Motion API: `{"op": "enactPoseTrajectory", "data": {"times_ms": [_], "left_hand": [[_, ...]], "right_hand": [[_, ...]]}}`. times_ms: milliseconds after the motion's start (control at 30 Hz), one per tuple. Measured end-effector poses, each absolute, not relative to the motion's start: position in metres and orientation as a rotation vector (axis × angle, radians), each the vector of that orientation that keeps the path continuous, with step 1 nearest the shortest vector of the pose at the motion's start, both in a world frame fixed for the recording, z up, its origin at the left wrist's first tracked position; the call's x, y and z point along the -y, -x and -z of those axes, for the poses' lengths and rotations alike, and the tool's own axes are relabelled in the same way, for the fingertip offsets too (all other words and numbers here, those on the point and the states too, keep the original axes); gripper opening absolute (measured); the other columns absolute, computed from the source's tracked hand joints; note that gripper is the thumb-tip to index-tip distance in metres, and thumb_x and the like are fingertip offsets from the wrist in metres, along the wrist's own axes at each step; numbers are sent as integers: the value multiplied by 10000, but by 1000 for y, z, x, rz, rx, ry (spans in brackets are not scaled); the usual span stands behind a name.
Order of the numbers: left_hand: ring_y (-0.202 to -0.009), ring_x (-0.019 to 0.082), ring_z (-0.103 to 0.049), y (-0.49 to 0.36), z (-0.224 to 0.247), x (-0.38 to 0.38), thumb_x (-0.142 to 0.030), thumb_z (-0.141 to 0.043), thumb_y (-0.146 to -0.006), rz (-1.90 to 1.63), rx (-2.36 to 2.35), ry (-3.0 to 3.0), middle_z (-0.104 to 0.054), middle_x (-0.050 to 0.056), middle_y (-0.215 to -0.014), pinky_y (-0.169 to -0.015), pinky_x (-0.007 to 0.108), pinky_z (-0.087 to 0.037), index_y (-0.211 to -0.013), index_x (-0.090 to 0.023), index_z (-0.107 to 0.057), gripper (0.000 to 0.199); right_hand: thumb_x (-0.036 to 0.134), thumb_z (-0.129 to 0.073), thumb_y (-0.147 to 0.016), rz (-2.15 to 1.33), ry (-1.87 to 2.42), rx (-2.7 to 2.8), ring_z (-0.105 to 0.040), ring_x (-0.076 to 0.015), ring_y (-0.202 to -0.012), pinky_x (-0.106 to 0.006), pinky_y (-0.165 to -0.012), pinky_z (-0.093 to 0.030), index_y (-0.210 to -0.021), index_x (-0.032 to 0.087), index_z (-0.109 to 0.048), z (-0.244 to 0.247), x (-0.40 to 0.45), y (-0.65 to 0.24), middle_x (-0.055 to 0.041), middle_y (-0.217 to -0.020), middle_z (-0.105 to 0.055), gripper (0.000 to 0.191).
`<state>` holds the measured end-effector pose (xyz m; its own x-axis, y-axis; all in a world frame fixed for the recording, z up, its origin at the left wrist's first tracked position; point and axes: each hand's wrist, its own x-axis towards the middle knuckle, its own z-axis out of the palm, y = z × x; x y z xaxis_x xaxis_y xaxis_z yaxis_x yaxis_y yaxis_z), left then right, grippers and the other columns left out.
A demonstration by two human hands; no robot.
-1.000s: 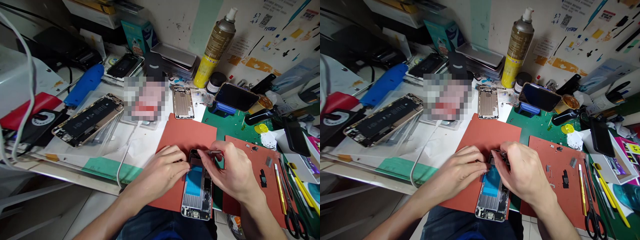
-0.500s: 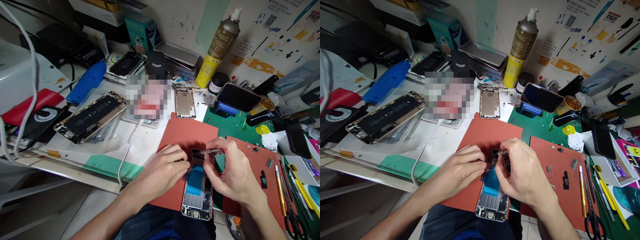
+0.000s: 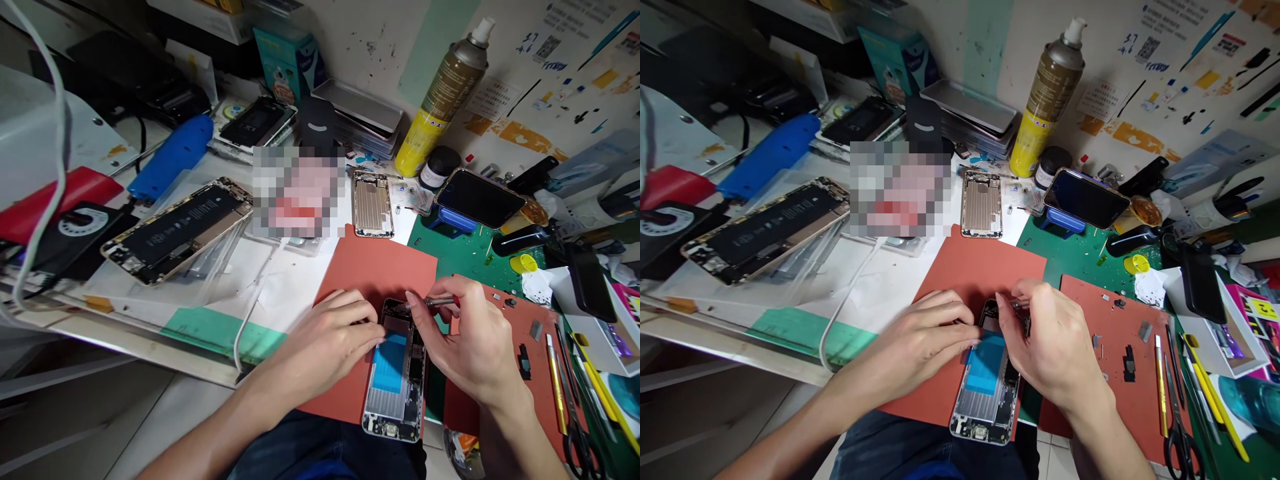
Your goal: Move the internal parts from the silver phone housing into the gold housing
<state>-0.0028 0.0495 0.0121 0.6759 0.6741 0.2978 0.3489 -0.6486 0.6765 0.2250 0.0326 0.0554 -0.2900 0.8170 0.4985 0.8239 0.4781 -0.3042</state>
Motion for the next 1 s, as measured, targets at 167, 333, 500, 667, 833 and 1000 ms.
{"op": "enactPoseTrajectory", "data": {"times_ms": [167,333,500,667,833,1000], "left_hand": [[-918,198,-550,4,-11,-48,-190,-595,-1082,-689,-808,-2319,-626,13,-885,-823,360,-475,-843,-176,-682,254],[-952,210,-557,4,-10,-48,-201,-594,-1083,-684,-804,-2318,-636,18,-904,-863,377,-490,-869,-182,-701,240],[-951,207,-555,3,-10,-49,-182,-598,-1078,-706,-799,-2330,-637,12,-912,-849,368,-476,-886,-183,-696,215],[-928,201,-553,3,-9,-49,-200,-589,-1085,-718,-796,-2346,-625,7,-894,-816,351,-468,-850,-188,-670,250],[-980,217,-588,4,-10,-49,-164,-579,-1076,-699,-803,-2348,-657,28,-924,-879,376,-503,-885,-194,-725,242],[-933,212,-568,3,-10,-49,-167,-571,-1080,-706,-798,-2338,-634,21,-902,-841,371,-497,-846,-188,-695,266]], "right_hand": [[133,-642,-1024,-83,1280,2267,-615,-138,-691,-310,-627,-489,-1091,209,-530,-59,-32,-222,16,-841,-620,150],[208,-700,-1036,51,1281,2256,-547,-127,-631,-308,-598,-451,-1085,217,-528,-58,-34,-220,27,-823,-625,179],[140,-627,-1036,-174,1277,2260,-581,-141,-707,-301,-644,-497,-1108,224,-496,-60,-36,-221,9,-880,-621,171],[176,-668,-1012,-112,1296,2201,-571,-142,-666,-306,-607,-471,-1095,224,-501,-62,-38,-221,24,-826,-601,192],[145,-631,-988,-206,1211,2240,-580,-157,-705,-328,-638,-476,-1119,213,-512,-62,-38,-221,-1,-860,-623,190],[133,-633,-977,-192,1218,2205,-586,-161,-718,-334,-646,-488,-1134,215,-521,-61,-37,-222,-10,-879,-632,210]]}}
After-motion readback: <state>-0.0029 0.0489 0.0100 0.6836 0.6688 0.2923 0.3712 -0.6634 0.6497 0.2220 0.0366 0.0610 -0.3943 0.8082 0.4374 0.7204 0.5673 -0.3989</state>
